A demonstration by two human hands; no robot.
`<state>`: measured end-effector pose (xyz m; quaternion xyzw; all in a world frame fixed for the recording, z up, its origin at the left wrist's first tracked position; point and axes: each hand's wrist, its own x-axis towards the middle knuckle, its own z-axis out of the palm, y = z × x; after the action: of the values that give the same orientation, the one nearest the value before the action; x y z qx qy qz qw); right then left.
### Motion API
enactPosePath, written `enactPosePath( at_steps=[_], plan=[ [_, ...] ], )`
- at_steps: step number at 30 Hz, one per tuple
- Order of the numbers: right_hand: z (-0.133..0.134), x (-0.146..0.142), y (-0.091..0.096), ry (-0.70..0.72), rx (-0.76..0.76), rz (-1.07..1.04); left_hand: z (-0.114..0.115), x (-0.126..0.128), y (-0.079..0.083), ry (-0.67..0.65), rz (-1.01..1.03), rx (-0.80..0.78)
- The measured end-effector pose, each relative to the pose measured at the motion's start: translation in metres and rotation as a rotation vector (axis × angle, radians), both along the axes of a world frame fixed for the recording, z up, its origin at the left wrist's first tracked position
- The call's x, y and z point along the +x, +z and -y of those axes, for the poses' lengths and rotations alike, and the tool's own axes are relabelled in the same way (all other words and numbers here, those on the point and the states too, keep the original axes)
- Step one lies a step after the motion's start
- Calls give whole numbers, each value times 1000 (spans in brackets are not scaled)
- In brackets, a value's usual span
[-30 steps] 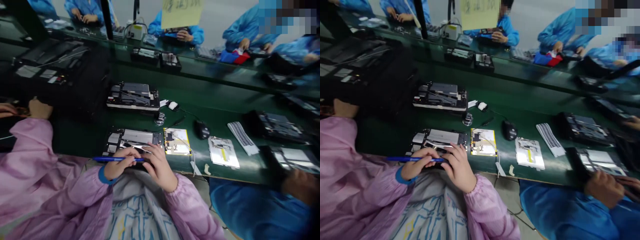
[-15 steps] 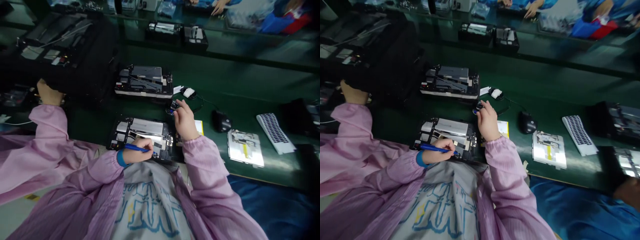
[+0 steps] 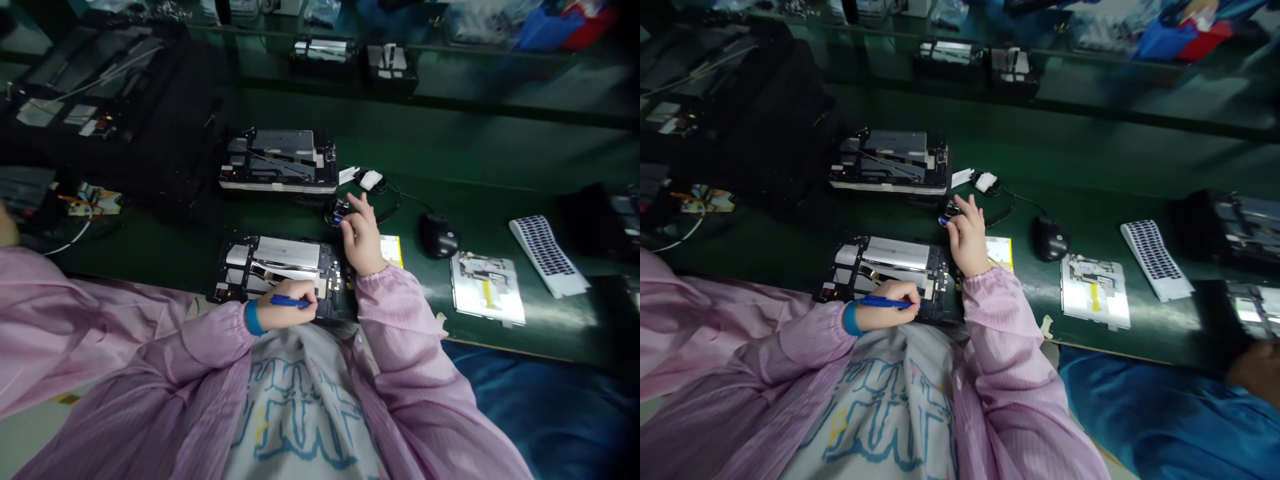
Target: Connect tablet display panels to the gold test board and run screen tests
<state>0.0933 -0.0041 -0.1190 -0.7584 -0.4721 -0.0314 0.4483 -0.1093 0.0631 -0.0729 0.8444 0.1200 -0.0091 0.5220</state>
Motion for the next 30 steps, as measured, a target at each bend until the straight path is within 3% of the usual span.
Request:
enactPosePath(
  at_steps=[4, 8, 11, 20, 25, 30],
  plan=[
    [23, -29, 19, 107, 45, -43, -3, -6, -6, 29, 72, -110],
    [50, -64, 23, 211, -2, -186, -7, -15, -10, 265, 257, -460],
    [61, -79, 19, 232, 19, -294, -9, -19, -11, 347, 323, -550],
    [50, -93, 28, 218, 75, -440, -14, -20, 1, 318, 291, -505],
    [40, -92, 35, 241, 62, -416, -24, -18, 6, 380, 303, -426],
    [35, -95, 39, 268, 18, -335, -26, -15, 12, 274, 215, -277]
  ],
)
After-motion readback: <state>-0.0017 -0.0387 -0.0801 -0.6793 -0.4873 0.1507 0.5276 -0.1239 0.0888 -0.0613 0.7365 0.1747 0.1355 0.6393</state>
